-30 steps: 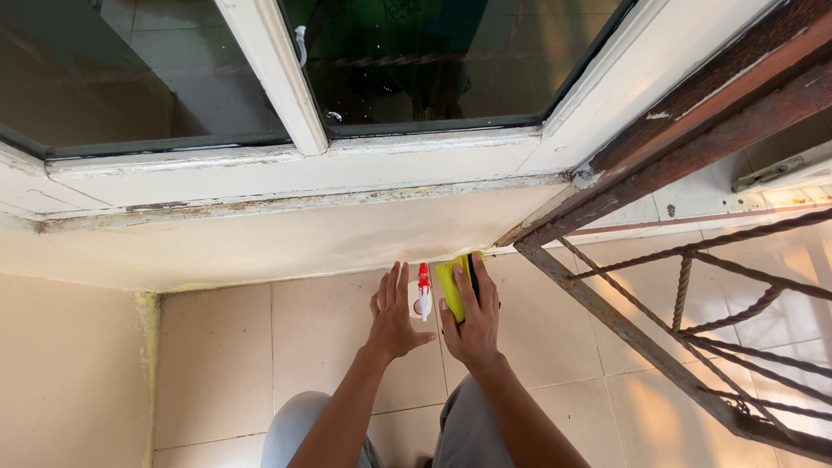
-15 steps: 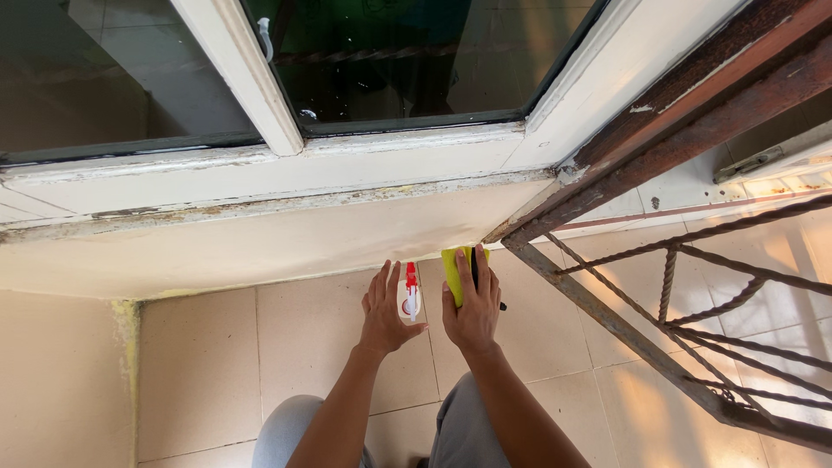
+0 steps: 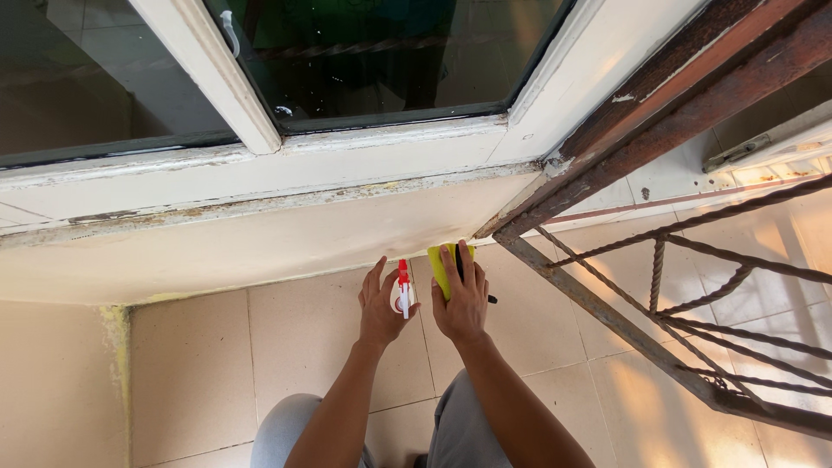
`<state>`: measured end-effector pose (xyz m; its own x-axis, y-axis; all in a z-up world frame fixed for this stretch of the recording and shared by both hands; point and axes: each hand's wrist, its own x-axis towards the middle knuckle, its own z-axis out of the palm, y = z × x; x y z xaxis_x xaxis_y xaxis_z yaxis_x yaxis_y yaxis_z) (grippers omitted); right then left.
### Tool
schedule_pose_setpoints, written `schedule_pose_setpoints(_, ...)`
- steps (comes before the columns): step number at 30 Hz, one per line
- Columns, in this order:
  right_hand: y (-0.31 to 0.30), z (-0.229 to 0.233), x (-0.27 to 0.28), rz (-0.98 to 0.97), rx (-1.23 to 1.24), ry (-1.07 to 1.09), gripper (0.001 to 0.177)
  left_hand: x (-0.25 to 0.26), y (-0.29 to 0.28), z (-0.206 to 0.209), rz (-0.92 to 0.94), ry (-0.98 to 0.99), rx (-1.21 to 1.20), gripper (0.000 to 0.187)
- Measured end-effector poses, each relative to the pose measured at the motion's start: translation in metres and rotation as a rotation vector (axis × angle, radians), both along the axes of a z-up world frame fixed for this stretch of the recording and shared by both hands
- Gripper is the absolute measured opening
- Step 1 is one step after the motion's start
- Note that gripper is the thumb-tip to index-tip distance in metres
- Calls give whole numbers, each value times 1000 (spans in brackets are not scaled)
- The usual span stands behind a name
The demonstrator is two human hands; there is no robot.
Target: The person cleans a multi-pane window using a spray bottle and a yellow cloth. They spray the glass and wipe each pane repeatedly, moving across the window frame and focusing on different sections.
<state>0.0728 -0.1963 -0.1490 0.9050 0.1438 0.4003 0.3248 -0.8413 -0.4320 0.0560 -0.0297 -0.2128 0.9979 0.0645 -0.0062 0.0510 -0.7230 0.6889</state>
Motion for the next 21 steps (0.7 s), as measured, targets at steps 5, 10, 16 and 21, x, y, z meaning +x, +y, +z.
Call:
schedule_pose_setpoints(5,0,-7,0,-15,-37,24,67,1,-4,-3,-6,10,-7,90)
schedule_pose_setpoints(10,-1,-15,3,-14,-76,56,67,4,-5,-10,-34,88,26,95)
schedule_pose_setpoints(16,1,-13,0,-8,-62,67,66,-4,-6,-20,1,-80,-195,76)
schedule_pose_setpoints(21,3,-8,-1,-1,-49,74,66,-18,-13,-30,-49,-237,-334,54)
